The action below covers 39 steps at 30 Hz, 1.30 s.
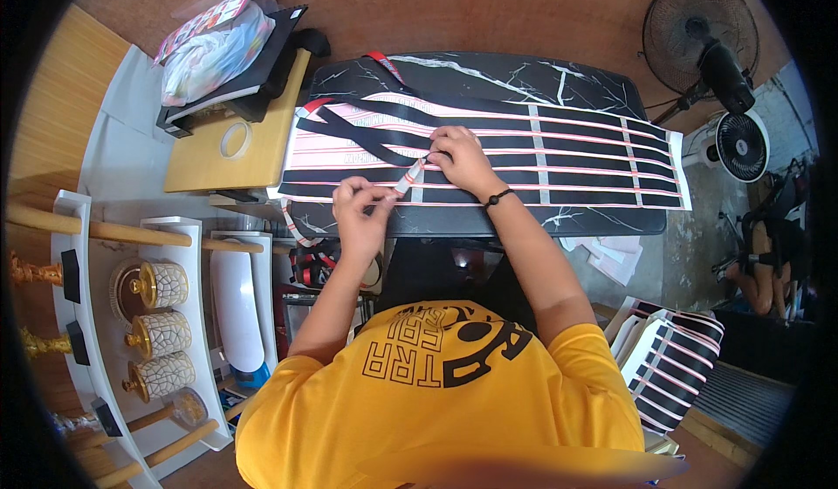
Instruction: The person assembles lanyards by peeling backing from adhesive strips on a flat sheet, folding the sheet to form a loop, and pressing the edges together. The finished lanyard is placed on a stack of similar items. The process is repeated with another sheet.
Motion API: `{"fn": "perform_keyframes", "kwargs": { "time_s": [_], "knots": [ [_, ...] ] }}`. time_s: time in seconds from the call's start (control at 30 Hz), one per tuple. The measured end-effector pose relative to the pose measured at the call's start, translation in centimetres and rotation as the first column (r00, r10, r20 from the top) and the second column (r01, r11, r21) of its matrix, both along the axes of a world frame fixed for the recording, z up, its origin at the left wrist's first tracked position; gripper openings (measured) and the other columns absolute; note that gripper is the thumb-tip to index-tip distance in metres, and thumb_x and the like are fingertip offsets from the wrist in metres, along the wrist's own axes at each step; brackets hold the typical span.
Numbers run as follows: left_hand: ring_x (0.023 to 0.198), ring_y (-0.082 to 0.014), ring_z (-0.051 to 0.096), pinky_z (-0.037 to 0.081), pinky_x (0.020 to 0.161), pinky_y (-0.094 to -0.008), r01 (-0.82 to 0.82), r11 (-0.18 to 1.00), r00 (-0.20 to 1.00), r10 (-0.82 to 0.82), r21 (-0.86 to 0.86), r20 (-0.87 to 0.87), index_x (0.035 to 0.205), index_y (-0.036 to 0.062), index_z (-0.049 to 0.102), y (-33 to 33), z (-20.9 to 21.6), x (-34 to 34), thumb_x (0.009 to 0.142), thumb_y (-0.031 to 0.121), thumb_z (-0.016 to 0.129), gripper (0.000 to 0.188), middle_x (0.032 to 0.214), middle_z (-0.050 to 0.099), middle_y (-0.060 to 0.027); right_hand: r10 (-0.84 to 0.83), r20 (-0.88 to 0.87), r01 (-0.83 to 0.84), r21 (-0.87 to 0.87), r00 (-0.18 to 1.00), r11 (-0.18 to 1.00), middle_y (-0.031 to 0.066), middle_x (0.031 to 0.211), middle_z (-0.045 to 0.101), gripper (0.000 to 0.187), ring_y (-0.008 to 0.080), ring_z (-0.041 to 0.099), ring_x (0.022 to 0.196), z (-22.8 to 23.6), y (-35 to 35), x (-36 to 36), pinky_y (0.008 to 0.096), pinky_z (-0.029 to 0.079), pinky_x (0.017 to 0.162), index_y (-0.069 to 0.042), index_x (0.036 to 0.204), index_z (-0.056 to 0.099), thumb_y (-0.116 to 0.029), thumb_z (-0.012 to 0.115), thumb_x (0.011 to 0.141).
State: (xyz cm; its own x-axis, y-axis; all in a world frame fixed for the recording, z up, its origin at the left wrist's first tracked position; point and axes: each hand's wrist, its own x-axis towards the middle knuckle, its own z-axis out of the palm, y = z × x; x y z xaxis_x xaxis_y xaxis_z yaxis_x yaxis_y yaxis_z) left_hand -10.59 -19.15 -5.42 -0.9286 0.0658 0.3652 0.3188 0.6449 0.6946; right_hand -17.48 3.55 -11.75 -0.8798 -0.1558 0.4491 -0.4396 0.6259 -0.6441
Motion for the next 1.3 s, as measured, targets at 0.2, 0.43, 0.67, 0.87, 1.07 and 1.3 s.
{"fn": "perform_keyframes", "kwargs": {
  "time_s": [0.2, 0.43, 0.67, 0.87, 1.07, 1.3],
  "knots": [
    [0.095, -0.0234, 0.05, 0.037, 0.087, -0.0362, 0.069, 0.997, 0.995, -0.072, -0.041, -0.067, 0.081, 0.0128, 0.074, -0.1, 2.3, 4.5, 0.072, 0.009, 0.077, 0.01, 0.092, 0.053, -0.0039, -0.034, 0.121, 0.048, -0.119, 0.992, 0.992, 0.0108, 0.107, 0.067, 0.015, 0.0324, 0.06, 0.102, 0.0, 0.4, -1.5, 0.0443, 0.045, 0.092, -0.005, 0.09, 0.068, -0.018, 0.068, 0.082],
    [0.099, -0.0243, 0.053, 0.041, 0.09, -0.0335, -0.032, 0.993, 0.999, 0.029, 0.113, 0.031, 0.093, 0.0038, 0.07, -0.6, 1.1, 2.4, 0.085, 0.01, 0.072, 0.01, 0.098, 0.056, -0.0091, 0.042, -0.11, -0.039, 0.031, 0.993, 0.999, 0.0122, 0.13, 0.055, 0.015, 0.035, 0.049, 0.122, 1.6, 0.3, 2.3, 0.0447, 0.038, 0.103, -0.009, 0.091, 0.07, -0.02, 0.071, 0.081],
    [0.089, -0.0236, 0.051, 0.04, 0.082, -0.034, 0.141, 0.981, 0.99, -0.136, 0.133, -0.041, 0.078, 0.0063, 0.068, -3.1, 4.9, 6.3, 0.071, 0.004, 0.075, 0.01, 0.087, 0.052, -0.0077, -0.132, 0.081, 0.126, 0.078, 0.988, 0.989, 0.0086, 0.115, 0.061, 0.013, 0.0313, 0.053, 0.114, 0.6, -0.5, 1.4, 0.0488, 0.034, 0.106, -0.008, 0.084, 0.069, -0.021, 0.07, 0.082],
    [0.089, -0.0221, 0.051, 0.039, 0.083, -0.033, 0.038, 0.988, 0.998, -0.044, 0.146, 0.038, 0.081, 0.0048, 0.069, -3.4, 4.2, 6.7, 0.073, 0.004, 0.074, 0.009, 0.088, 0.053, -0.0064, 0.044, 0.013, -0.042, -0.127, 0.999, 0.991, 0.0096, 0.122, 0.059, 0.015, 0.0312, 0.048, 0.123, 1.8, 0.2, 2.5, 0.0513, 0.028, 0.108, -0.011, 0.085, 0.068, -0.026, 0.067, 0.084],
    [0.087, -0.0215, 0.052, 0.039, 0.083, -0.0346, 0.186, 0.951, 0.979, -0.2, 0.245, 0.032, 0.08, 0.0073, 0.07, -4.0, 6.4, 7.2, 0.071, 0.003, 0.074, 0.011, 0.086, 0.053, -0.005, 0.005, 0.112, -0.027, 0.201, 0.994, 0.979, 0.0063, 0.123, 0.056, 0.015, 0.0294, 0.048, 0.122, 1.7, -0.4, 4.6, 0.0592, 0.023, 0.112, -0.009, 0.082, 0.067, -0.024, 0.065, 0.086],
    [0.101, -0.0188, 0.057, 0.032, 0.09, -0.0375, 0.359, 0.782, 0.845, -0.505, -0.51, -0.179, 0.09, 0.0219, 0.076, -5.7, 11.5, 8.4, 0.072, 0.01, 0.073, 0.022, 0.11, 0.065, -0.0009, -0.003, 0.051, -0.006, 0.174, 0.999, 0.985, 0.0071, 0.118, 0.057, 0.016, 0.028, 0.051, 0.119, 1.0, -0.2, 4.1, 0.057, 0.028, 0.111, -0.006, 0.087, 0.066, -0.022, 0.063, 0.088]
  ]
}}
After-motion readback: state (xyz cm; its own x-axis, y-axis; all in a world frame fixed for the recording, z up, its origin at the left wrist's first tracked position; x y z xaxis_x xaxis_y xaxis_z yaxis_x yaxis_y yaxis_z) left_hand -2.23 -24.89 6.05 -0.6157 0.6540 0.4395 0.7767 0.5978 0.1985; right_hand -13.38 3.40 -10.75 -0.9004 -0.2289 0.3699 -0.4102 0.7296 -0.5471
